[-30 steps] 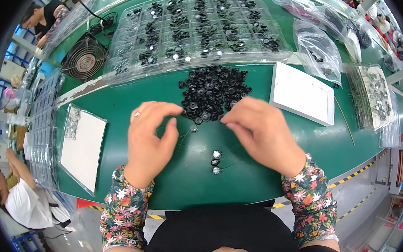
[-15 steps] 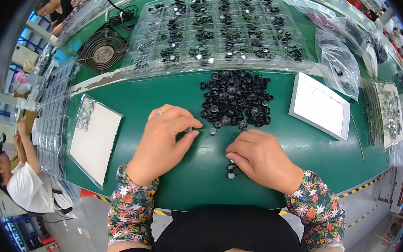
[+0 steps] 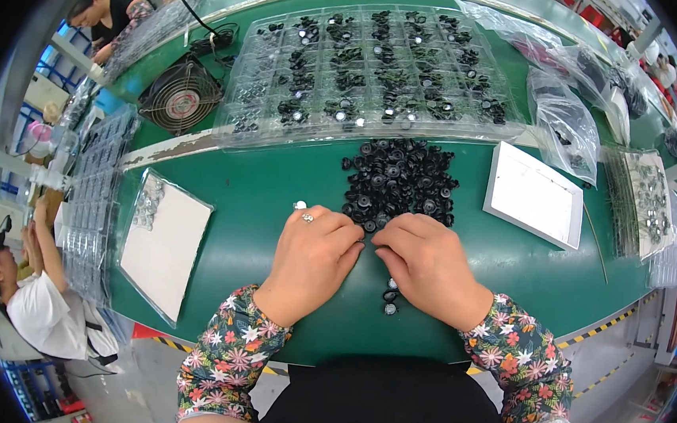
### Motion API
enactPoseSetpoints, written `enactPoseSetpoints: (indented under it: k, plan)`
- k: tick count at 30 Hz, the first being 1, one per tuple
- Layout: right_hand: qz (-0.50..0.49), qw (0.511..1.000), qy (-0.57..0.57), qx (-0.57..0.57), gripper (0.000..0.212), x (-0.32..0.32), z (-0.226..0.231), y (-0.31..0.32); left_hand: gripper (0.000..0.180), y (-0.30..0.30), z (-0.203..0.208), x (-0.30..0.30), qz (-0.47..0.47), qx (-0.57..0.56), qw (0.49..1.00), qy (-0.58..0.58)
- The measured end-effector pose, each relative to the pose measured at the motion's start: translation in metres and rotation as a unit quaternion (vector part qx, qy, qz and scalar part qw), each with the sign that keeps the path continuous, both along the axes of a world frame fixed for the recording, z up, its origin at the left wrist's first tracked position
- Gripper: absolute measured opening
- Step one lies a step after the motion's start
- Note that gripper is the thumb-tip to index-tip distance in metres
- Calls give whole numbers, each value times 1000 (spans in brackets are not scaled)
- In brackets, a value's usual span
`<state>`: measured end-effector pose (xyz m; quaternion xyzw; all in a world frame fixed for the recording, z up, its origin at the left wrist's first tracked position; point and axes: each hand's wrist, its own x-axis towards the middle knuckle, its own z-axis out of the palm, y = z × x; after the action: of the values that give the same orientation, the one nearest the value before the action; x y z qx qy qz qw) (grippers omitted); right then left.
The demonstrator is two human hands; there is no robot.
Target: The person assembles small plastic parts by hand, inserting white electronic components into black plastic housings on a factory production line.
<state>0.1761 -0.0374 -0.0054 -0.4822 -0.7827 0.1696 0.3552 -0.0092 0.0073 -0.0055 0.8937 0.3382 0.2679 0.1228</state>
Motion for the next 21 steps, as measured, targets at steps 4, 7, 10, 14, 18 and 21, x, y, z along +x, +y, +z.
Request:
enactPoseSetpoints:
  k: [4, 7, 10, 14, 18, 21]
  plan:
    - [-17, 1000, -5, 21, 19, -7, -5, 5, 15, 3, 3, -2, 9, -11, 1000, -11]
    - [-10, 999, 7, 52, 20, -11, -9, 10, 13, 3, 6, -4, 19, -68, 996, -54]
    - [-6, 996, 34, 82, 17, -13, -7, 13, 12, 1, 12, -5, 45, -172, 979, -99]
    - [4, 995, 57, 81, 15, -12, -5, 14, 10, 1, 14, -7, 47, -308, 932, -186]
    - [-4, 994, 103, 29, 17, -11, -2, 14, 12, 5, 10, -8, 61, -300, 932, -194]
    - [-13, 992, 129, 6, 17, -9, 0, 14, 12, 8, 10, -14, 98, -240, 955, -145]
